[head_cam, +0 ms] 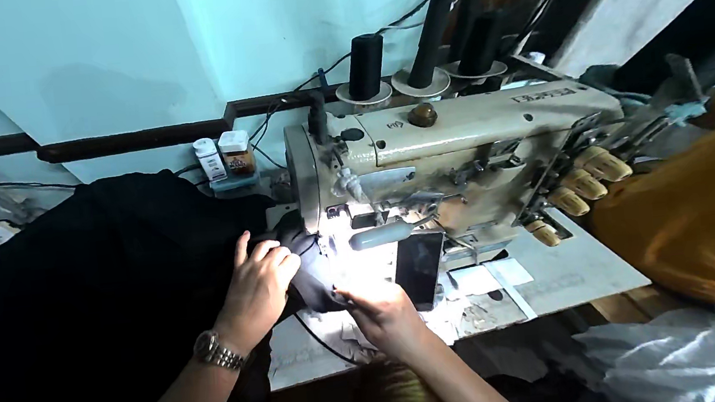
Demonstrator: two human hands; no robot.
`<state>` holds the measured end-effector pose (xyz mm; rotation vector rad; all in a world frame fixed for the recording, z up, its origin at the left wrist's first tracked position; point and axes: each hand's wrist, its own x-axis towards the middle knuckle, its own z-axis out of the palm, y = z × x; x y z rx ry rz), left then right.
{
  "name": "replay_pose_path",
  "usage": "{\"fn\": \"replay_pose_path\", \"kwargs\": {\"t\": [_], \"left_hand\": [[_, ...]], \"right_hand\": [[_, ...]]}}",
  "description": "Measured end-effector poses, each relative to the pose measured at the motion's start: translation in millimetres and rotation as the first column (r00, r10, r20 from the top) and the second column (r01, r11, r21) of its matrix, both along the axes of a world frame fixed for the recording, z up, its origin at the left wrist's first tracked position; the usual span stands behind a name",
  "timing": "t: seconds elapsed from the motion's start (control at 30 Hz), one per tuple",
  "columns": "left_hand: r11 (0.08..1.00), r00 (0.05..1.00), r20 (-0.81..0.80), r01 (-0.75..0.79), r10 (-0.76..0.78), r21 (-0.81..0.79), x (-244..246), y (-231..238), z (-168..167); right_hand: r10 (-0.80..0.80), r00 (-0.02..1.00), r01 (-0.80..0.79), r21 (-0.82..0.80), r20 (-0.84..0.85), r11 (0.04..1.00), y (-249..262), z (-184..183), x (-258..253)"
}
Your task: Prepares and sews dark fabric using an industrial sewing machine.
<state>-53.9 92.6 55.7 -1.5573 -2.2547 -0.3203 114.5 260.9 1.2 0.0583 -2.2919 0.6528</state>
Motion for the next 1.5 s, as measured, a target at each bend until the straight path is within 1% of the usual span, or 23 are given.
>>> {"fn": "replay_pose_path", "kwargs": {"t": [0.07,0.17,0.2,0.23,0.27,0.3,0.33,0.37,0.4,0.43,0.47,0.5,0.57,0.67,0.7,0.77,0.83,0.87,0.93,1.07,1.2,1.33,1.5], "left_hand": [[0.998,0.999,0.013,-0.039,0.04,-0.051,-5.4,3.4,4.9],[0.975,0.988,0.009,-0.149,0.152,-0.164,1.5,-3.6,23.3],[0.967,0.985,0.001,-0.169,0.172,-0.19,6.1,-9.2,30.3],[0.971,0.988,-0.008,-0.154,0.155,-0.182,10.9,-16.6,35.0],[0.986,0.996,0.004,-0.089,0.091,-0.144,16.5,-25.4,37.8],[0.996,0.998,0.057,0.029,-0.024,-0.085,23.8,-34.6,39.4],[0.984,0.978,0.11,0.179,-0.176,-0.024,32.7,-43.7,39.5],[0.94,0.924,0.172,0.339,-0.34,0.04,43.6,-50.3,39.3],[0.87,0.835,0.246,0.484,-0.492,0.097,55.5,-53.7,39.7],[0.797,0.738,0.311,0.589,-0.599,0.136,66.3,-55.0,39.1],[0.748,0.673,0.348,0.644,-0.653,0.157,74.9,-55.0,36.2],[0.735,0.654,0.357,0.657,-0.666,0.167,80.8,-54.7,31.1],[0.757,0.678,0.344,0.617,-0.65,0.214,88.1,-54.9,17.7],[0.807,0.776,0.27,0.467,-0.57,0.361,97.0,-50.8,-18.7],[0.826,0.819,0.243,0.408,-0.52,0.389,97.5,-46.5,-35.1],[0.871,0.913,0.139,0.307,-0.383,0.385,86.4,-36.5,-66.5],[0.904,0.978,0.03,0.181,-0.208,0.387,67.6,-29.2,-82.8],[0.903,0.989,-0.007,0.136,-0.146,0.407,59.8,-26.7,-81.8],[0.912,0.996,-0.039,0.086,-0.076,0.401,55.1,-27.9,-66.3],[0.932,0.993,-0.031,0.115,-0.111,0.343,62.4,-39.3,-38.3],[0.96,0.987,-0.002,0.156,-0.16,0.232,61.8,-42.3,-38.0],[0.978,0.991,-0.001,0.132,-0.134,0.163,46.8,-30.5,-27.4],[0.996,0.997,0.02,0.071,-0.072,0.051,18.1,-6.1,-8.2]], "right_hand": [[-0.032,0.999,0.033,-0.038,0.033,0.999,0.4,-0.3,-7.4],[-0.038,0.997,0.044,-0.091,0.068,0.995,-0.5,0.2,-12.3],[-0.044,0.997,0.05,-0.092,0.07,0.995,-1.1,-0.3,-12.2],[-0.048,0.996,0.054,-0.09,0.07,0.994,-1.4,-1.3,-12.0],[-0.048,0.996,0.054,-0.088,0.073,0.995,-1.0,-2.4,-11.8],[-0.043,0.996,0.051,-0.091,0.08,0.995,-0.5,-2.8,-11.7],[-0.032,0.996,0.041,-0.099,0.086,0.994,0.2,-2.8,-11.7],[-0.014,0.996,0.024,-0.111,0.09,0.994,0.8,-2.7,-11.4],[0.018,0.996,-0.007,-0.12,0.09,0.993,1.5,-3.2,-10.4],[0.055,0.995,-0.045,-0.124,0.079,0.991,1.3,-3.7,-8.1],[0.092,0.994,-0.083,-0.13,0.064,0.988,-0.8,-4.0,-3.5],[0.123,0.992,-0.116,-0.143,0.041,0.983,-4.6,-4.5,3.1],[0.182,0.983,-0.177,-0.187,0.008,0.966,-16.5,-5.5,23.6],[0.25,0.968,-0.245,-0.229,-0.005,0.942,-34.7,-12.9,58.4],[0.271,0.963,-0.266,-0.235,-0.011,0.935,-38.6,-15.7,66.3],[0.287,0.958,-0.281,-0.218,-0.005,0.935,-40.6,-15.4,73.9],[0.267,0.963,-0.26,-0.168,0.022,0.951,-37.6,-9.4,77.2],[0.244,0.969,-0.238,-0.133,0.029,0.962,-35.5,-6.0,78.0],[0.202,0.979,-0.2,-0.078,0.012,0.977,-31.6,-0.8,80.5],[0.183,0.983,-0.183,-0.014,-0.025,0.983,-23.4,3.8,86.6],[0.195,0.981,-0.195,-0.024,0.02,0.981,-20.8,-3.3,87.9],[0.177,0.984,-0.176,-0.037,0.014,0.984,-17.4,-1.1,72.3],[0.135,0.988,-0.135,-0.002,0.069,0.991,-5.9,11.7,40.2]]}}
